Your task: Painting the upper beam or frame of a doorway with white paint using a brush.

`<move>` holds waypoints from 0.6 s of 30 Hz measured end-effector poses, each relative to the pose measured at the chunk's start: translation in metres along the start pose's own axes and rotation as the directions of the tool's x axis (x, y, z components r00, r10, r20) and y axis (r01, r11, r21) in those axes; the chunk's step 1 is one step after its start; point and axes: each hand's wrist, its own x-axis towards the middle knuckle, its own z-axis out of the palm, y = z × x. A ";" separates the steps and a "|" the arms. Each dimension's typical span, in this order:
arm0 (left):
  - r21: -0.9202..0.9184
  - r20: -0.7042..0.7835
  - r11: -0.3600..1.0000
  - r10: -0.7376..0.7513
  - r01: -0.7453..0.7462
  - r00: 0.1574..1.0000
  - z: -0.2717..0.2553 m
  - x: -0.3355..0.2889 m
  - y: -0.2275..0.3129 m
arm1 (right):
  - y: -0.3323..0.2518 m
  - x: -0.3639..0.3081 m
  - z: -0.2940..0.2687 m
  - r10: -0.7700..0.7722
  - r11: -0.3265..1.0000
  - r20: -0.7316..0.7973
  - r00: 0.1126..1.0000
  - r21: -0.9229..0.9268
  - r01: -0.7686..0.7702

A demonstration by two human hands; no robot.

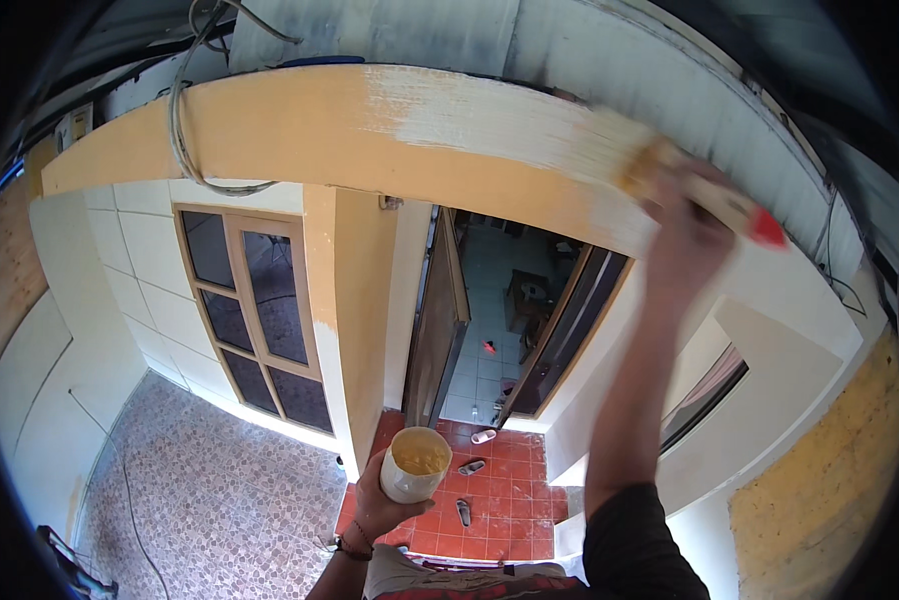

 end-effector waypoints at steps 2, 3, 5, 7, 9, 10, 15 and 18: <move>0.028 -0.001 1.000 -0.006 0.006 1.000 -0.003 -0.002 0.001 | -0.009 0.009 -0.046 -0.047 0.987 -0.081 0.996 -0.155 0.034; 0.002 0.033 1.000 -0.007 0.007 0.999 -0.004 0.001 0.004 | -0.020 0.010 -0.053 -0.078 0.971 -0.131 0.988 -0.235 0.045; -0.017 0.045 1.000 -0.014 0.015 0.999 -0.006 0.000 0.003 | -0.027 0.003 -0.038 -0.232 0.916 -0.083 0.969 -0.353 0.189; -0.082 0.051 0.996 -0.037 0.041 0.998 -0.003 0.000 0.000 | -0.034 -0.013 -0.002 -0.298 0.805 0.042 0.954 -0.527 0.274; -0.089 0.033 0.995 -0.030 0.033 0.999 -0.004 -0.001 0.016 | -0.034 -0.033 0.057 -0.288 0.497 0.310 0.906 -0.760 0.418; -0.071 0.023 0.997 -0.012 0.014 1.000 -0.006 -0.003 0.020 | -0.039 -0.046 0.090 -0.187 0.595 0.342 0.921 -0.707 0.383; 0.010 -0.073 0.999 -0.051 0.052 0.996 -0.018 -0.022 0.023 | -0.071 -0.096 0.233 -0.238 0.741 0.511 0.826 -0.454 0.494; 0.013 -0.127 0.999 -0.047 0.049 0.991 -0.022 -0.029 0.015 | -0.084 -0.120 0.295 -0.328 0.752 0.548 0.770 -0.341 0.564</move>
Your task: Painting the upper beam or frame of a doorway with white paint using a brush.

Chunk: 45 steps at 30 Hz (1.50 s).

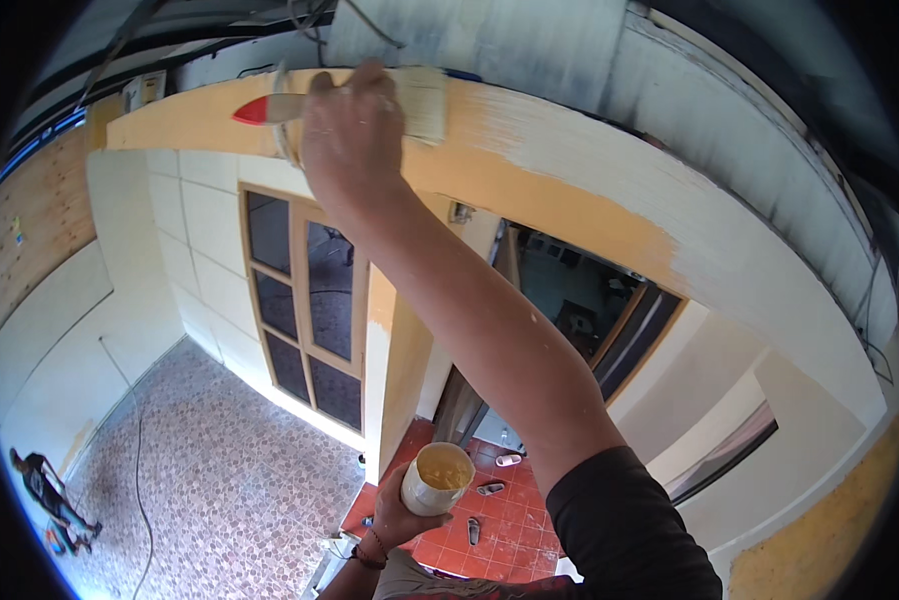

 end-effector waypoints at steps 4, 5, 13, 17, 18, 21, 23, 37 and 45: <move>0.067 -0.055 0.998 0.013 -0.010 0.998 -0.004 0.003 -0.003 | -0.017 0.003 -0.003 0.005 0.930 0.010 1.000 0.367 -0.008; 0.066 -0.069 0.998 0.005 -0.001 0.998 -0.006 0.004 -0.003 | -0.010 0.000 -0.013 0.013 0.913 0.072 0.997 0.406 -0.041; 0.100 -0.043 0.995 0.005 -0.001 0.999 -0.010 0.001 -0.012 | 0.154 -0.087 -0.153 0.398 0.779 -0.209 0.893 0.592 -0.209; 0.047 0.001 0.999 0.005 -0.005 1.000 -0.005 0.005 -0.012 | 0.113 -0.084 -0.160 0.310 0.689 -0.170 0.935 0.718 -0.098; 0.033 -0.016 0.999 -0.001 0.002 1.000 -0.003 0.001 -0.018 | 0.086 -0.075 -0.137 0.316 0.662 -0.109 0.942 0.737 -0.137; -0.005 -0.022 1.000 0.015 -0.015 1.000 0.004 0.003 -0.008 | 0.038 -0.037 -0.053 0.039 0.686 -0.240 0.970 0.713 0.148; -0.026 -0.021 0.999 0.029 -0.030 0.999 0.009 0.007 -0.005 | 0.009 -0.016 -0.026 -0.001 0.687 -0.149 0.989 0.718 0.109; -0.004 -0.087 1.000 0.003 -0.004 0.996 0.001 0.009 -0.027 | 0.013 -0.001 0.025 -0.026 0.677 -0.114 0.993 0.729 0.102; 0.029 -0.132 0.999 0.018 -0.014 0.991 -0.021 0.001 -0.030 | 0.020 0.004 0.055 0.109 0.585 -0.238 0.965 0.801 0.131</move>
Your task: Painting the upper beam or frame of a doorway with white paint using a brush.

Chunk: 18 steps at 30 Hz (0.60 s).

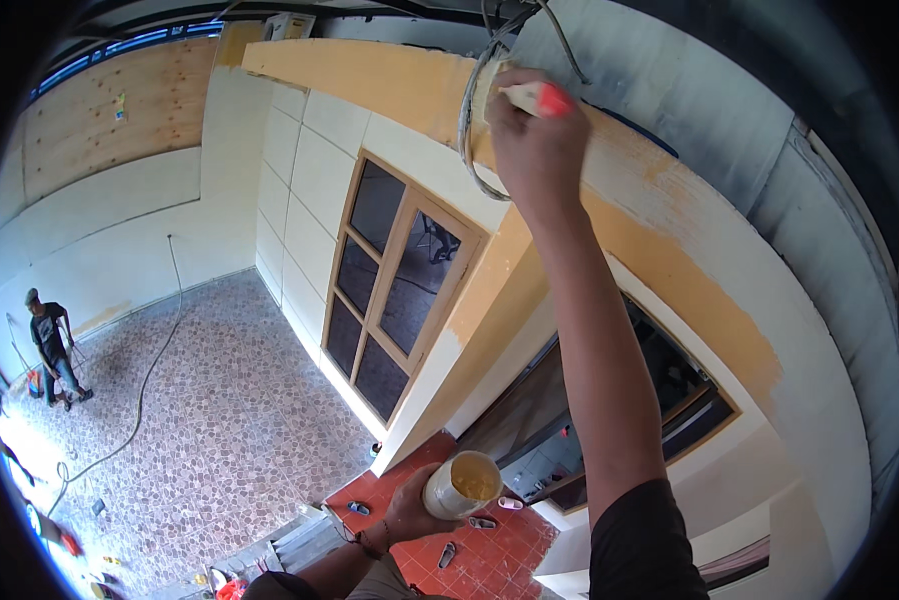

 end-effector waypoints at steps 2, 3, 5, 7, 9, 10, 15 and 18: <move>0.009 -0.009 1.000 0.010 -0.010 1.000 -0.005 0.002 -0.001 | 0.004 0.010 0.011 0.099 0.993 0.153 0.983 -0.075 -0.088; 0.015 -0.018 1.000 -0.001 0.001 1.000 -0.006 0.002 0.001 | 0.005 0.009 0.000 0.269 0.961 0.169 0.948 0.024 -0.277; 0.026 -0.056 0.999 -0.026 0.027 0.998 -0.010 -0.001 -0.001 | -0.018 0.005 0.002 0.145 0.989 0.053 0.988 -0.022 -0.144; 0.029 -0.030 0.999 -0.038 0.039 0.999 -0.011 -0.001 -0.004 | -0.023 0.007 0.011 -0.073 0.997 -0.042 0.996 -0.023 0.072; 0.026 -0.028 0.999 -0.022 0.023 0.999 -0.008 -0.001 -0.003 | 0.000 0.005 0.017 -0.040 0.992 0.038 0.998 -0.115 0.044; 0.029 -0.049 0.999 -0.014 0.015 0.999 -0.008 0.000 -0.004 | -0.002 0.006 0.021 0.002 0.983 0.114 0.993 -0.183 0.019; 0.028 -0.049 0.999 -0.028 0.030 0.998 -0.009 -0.007 -0.003 | -0.037 -0.004 0.011 -0.037 0.962 -0.046 0.998 -0.270 0.023; -0.014 -0.022 0.999 -0.034 0.034 0.999 -0.003 -0.005 0.001 | -0.021 -0.004 0.008 0.009 0.972 0.086 0.996 -0.233 0.011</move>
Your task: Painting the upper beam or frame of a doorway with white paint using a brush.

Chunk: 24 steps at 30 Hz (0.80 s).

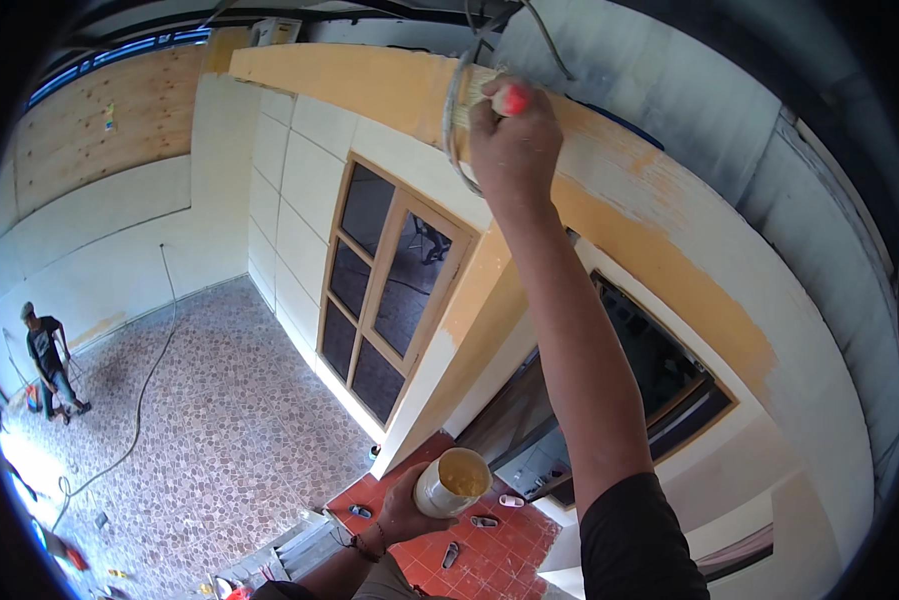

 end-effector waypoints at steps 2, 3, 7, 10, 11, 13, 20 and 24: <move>-0.029 -0.003 0.999 -0.013 0.013 1.000 -0.002 0.001 0.001 | 0.009 -0.005 -0.015 0.123 0.992 -0.051 0.991 -0.019 -0.124; -0.007 -0.012 1.000 -0.017 0.017 1.000 -0.004 0.003 0.004 | 0.014 -0.010 -0.030 0.054 0.997 -0.135 0.989 -0.039 -0.060; 0.007 -0.031 1.000 -0.022 0.023 0.999 -0.014 -0.003 -0.001 | 0.000 -0.035 -0.128 0.223 0.962 -0.225 0.949 0.211 -0.176; 0.055 -0.009 0.994 -0.090 0.090 0.996 -0.019 -0.002 0.007 | -0.030 -0.035 -0.160 0.265 0.962 -0.206 0.942 0.118 -0.244; 0.058 -0.010 0.994 -0.094 0.095 0.995 -0.019 -0.004 0.008 | -0.031 -0.035 -0.140 0.094 0.995 -0.165 0.982 0.054 -0.086; 0.033 -0.037 0.998 -0.059 0.060 0.998 -0.018 -0.003 0.011 | -0.032 -0.022 -0.079 -0.120 0.990 -0.088 0.989 0.063 0.126; 0.013 -0.115 1.000 -0.008 0.009 0.993 -0.014 -0.007 0.018 | 0.008 0.012 0.007 0.059 0.997 -0.068 0.996 -0.040 -0.062; 0.021 -0.130 0.999 -0.035 0.039 0.991 -0.025 -0.011 0.016 | -0.007 0.017 0.008 0.034 0.999 -0.031 0.999 0.040 -0.033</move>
